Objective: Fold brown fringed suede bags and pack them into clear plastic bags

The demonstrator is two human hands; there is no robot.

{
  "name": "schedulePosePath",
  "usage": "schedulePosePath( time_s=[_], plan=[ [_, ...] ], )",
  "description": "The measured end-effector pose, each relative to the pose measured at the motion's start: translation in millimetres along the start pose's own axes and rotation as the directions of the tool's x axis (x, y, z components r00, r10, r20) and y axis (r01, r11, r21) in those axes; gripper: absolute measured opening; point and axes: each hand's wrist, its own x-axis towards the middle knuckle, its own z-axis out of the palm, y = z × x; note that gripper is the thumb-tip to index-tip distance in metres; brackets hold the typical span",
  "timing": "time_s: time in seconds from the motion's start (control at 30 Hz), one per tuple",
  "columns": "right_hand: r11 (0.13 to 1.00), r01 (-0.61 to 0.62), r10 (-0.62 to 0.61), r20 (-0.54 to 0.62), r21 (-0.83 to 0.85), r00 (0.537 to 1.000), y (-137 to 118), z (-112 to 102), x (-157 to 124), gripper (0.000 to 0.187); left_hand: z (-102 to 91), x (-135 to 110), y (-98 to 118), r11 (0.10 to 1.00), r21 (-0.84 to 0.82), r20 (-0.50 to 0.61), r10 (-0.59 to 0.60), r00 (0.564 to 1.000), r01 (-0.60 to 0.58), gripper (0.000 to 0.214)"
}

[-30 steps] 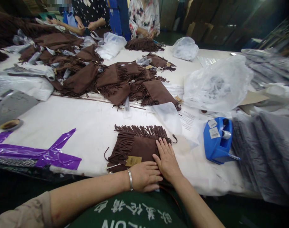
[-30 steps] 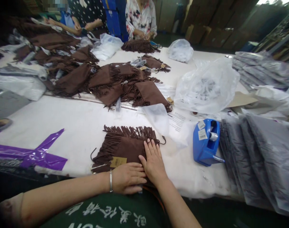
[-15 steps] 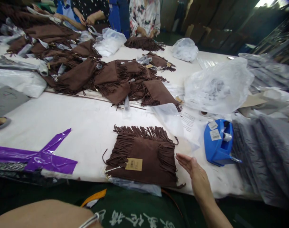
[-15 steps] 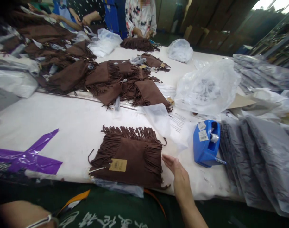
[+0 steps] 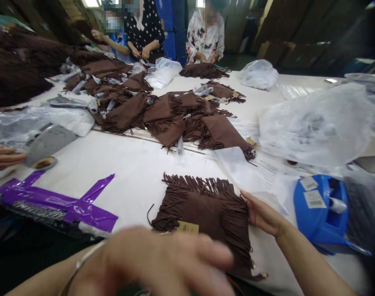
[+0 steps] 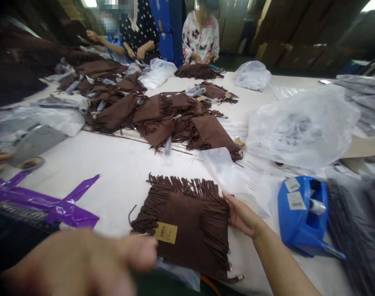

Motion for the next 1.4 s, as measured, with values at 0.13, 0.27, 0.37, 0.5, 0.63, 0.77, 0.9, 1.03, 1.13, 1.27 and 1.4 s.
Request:
schedulePosePath(
  time_s=[0.13, 0.27, 0.37, 0.5, 0.63, 0.77, 0.9, 1.03, 1.13, 1.27, 1.4],
  plan=[
    [0.997, -0.083, 0.083, 0.133, -0.003, 0.988, -14.1, 3.3, 17.3, 0.042, -37.5, 33.9, -35.5, 0.969, -0.08, -0.203, -0.244, 0.948, 0.232, 0.046],
    [0.99, -0.143, 0.143, 0.165, -0.013, 0.976, -18.9, -2.0, 30.0, 0.036, -65.8, 57.3, -81.1, 0.829, -0.215, -0.118, -0.546, 0.829, 0.516, 0.054],
    [0.985, -0.171, 0.165, 0.203, 0.011, 0.965, -20.9, -4.2, 38.3, 0.034, -69.0, 81.3, -95.0, 0.75, -0.325, 0.048, -0.595, 0.802, 0.576, 0.055],
    [0.977, -0.213, 0.196, 0.29, 0.027, 0.937, -25.6, -1.8, 49.6, 0.037, -60.4, 124.4, -102.3, 0.65, -0.359, 0.352, -0.57, 0.742, 0.67, 0.052],
    [0.963, -0.27, 0.261, 0.321, -0.018, 0.91, -31.0, 4.4, 61.3, 0.04, -40.6, 159.3, -111.6, 0.628, -0.306, 0.596, -0.46, 0.658, 0.716, 0.052],
    [0.975, -0.221, 0.214, 0.332, -0.018, 0.919, -33.4, 12.6, 70.7, 0.036, -18.0, 181.4, -116.6, 0.661, -0.274, 0.694, -0.367, 0.619, 0.699, 0.051],
    [0.996, -0.075, 0.087, 0.309, -0.052, 0.947, -36.7, 18.8, 67.2, 0.041, -7.5, 203.2, -113.1, 0.761, -0.264, 0.749, -0.226, 0.623, 0.593, 0.054],
    [0.881, 0.13, -0.019, 0.241, -0.456, 0.97, -38.4, 30.2, 41.2, 0.046, -7.4, 212.0, -92.3, 0.882, -0.136, 0.789, -0.179, 0.588, 0.451, 0.06],
    [0.498, 0.298, -0.099, 0.288, -0.814, 0.953, -20.7, 45.6, 16.8, 0.044, -5.5, 191.0, -70.8, 0.99, 0.072, 0.834, -0.125, 0.538, 0.12, 0.049],
    [-0.016, 0.526, -0.264, 0.511, -0.85, 0.818, 28.8, 63.6, -2.7, 0.049, 2.6, 130.2, -61.2, 0.912, 0.219, 0.789, 0.044, 0.612, -0.347, 0.032],
    [-0.145, 0.742, -0.38, 0.729, -0.654, 0.569, 63.8, 68.6, -21.0, 0.049, 5.4, 70.6, -61.3, 0.887, 0.229, 0.744, 0.106, 0.66, -0.401, 0.028]
  ],
)
